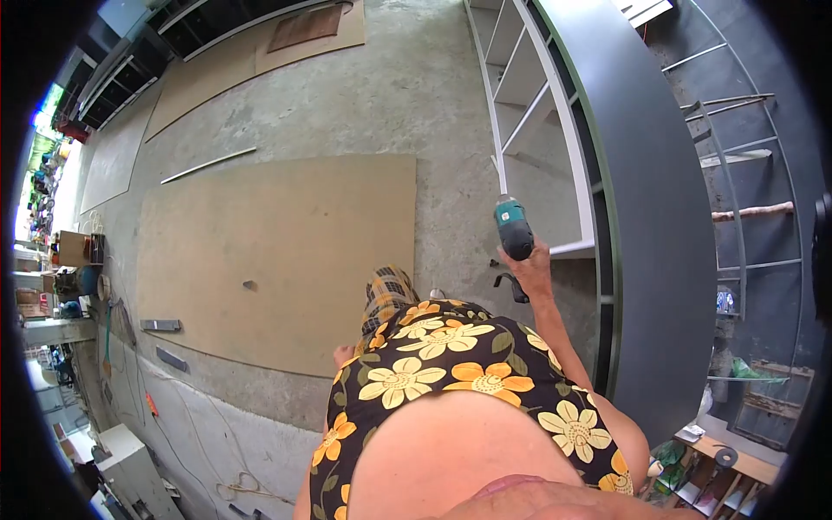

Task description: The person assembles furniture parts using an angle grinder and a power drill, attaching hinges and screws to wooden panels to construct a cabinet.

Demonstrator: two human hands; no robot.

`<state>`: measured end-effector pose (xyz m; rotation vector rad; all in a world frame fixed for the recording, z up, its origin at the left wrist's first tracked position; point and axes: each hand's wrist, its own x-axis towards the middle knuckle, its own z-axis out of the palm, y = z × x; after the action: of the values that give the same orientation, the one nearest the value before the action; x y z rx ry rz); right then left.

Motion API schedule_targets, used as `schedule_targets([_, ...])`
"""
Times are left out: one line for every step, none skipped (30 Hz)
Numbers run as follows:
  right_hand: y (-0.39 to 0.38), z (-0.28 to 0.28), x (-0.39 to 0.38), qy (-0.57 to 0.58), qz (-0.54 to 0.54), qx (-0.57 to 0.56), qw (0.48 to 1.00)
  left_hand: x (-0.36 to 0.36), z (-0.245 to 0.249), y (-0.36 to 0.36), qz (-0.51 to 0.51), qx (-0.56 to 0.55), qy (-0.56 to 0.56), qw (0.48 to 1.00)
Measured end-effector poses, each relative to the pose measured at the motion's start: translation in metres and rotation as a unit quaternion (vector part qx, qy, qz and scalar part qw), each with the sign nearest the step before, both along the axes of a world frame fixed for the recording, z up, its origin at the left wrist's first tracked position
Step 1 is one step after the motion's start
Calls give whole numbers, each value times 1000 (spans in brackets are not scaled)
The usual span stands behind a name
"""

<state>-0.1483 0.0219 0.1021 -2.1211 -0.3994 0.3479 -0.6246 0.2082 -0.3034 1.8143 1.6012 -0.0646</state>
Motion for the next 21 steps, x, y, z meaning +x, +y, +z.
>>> schedule_targets([20,-5,18,-2,9,14,1000,-11,19,3,22,-74,55,995])
schedule_targets([42,-8,35,-5,17,29,999,-3,44,14,52,-128,90,986])
schedule_targets([67,2,48,-21,25,34,999,6,53,30,79,-155,100,980])
schedule_targets([90,0,65,-36,27,42,998,18,60,50,104,-171,101,974])
schedule_targets([108,-2,77,-49,27,50,997,32,63,72,129,-184,95,970])
schedule_targets([130,-6,92,-60,26,57,996,51,62,102,158,-190,74,966])
schedule_targets([152,-7,105,-37,17,63,997,73,58,134,192,-198,41,960])
schedule_targets([174,-5,116,-13,6,70,997,96,53,171,223,-200,7,954])
schedule_targets([199,-3,131,6,-1,79,997,128,48,214,259,-202,-49,943])
schedule_targets([221,-5,143,-3,-9,88,996,161,42,257,287,-208,-112,928])
schedule_targets([241,-10,154,-12,-13,96,995,197,35,301,313,-213,-176,909])
schedule_targets([257,-14,168,-23,-14,104,994,241,39,340,320,-216,-239,891])
schedule_targets([276,-16,185,-20,-12,102,995,290,46,378,305,-221,-297,878])
schedule_targets([291,-18,199,-11,-11,98,995,343,66,413,274,-224,-353,866])
schedule_targets([306,-21,208,2,-14,96,995,397,102,443,228,-240,-407,851])
schedule_targets([322,-18,217,2,-20,85,996,457,151,462,224,-221,-429,847])
schedule_targets([340,-11,229,-2,-24,76,997,509,205,480,195,-250,-435,843])
schedule_targets([357,-8,244,-8,-28,68,997,555,239,496,185,-267,-456,829])
schedule_targets([361,-13,252,-10,-25,53,998,587,272,496,143,-277,-470,826])
schedule_targets([376,-16,270,-9,-16,57,998,624,297,505,100,-287,-482,822])
schedule_targets([390,-20,287,-9,-6,61,998,656,309,509,70,-296,-488,818])
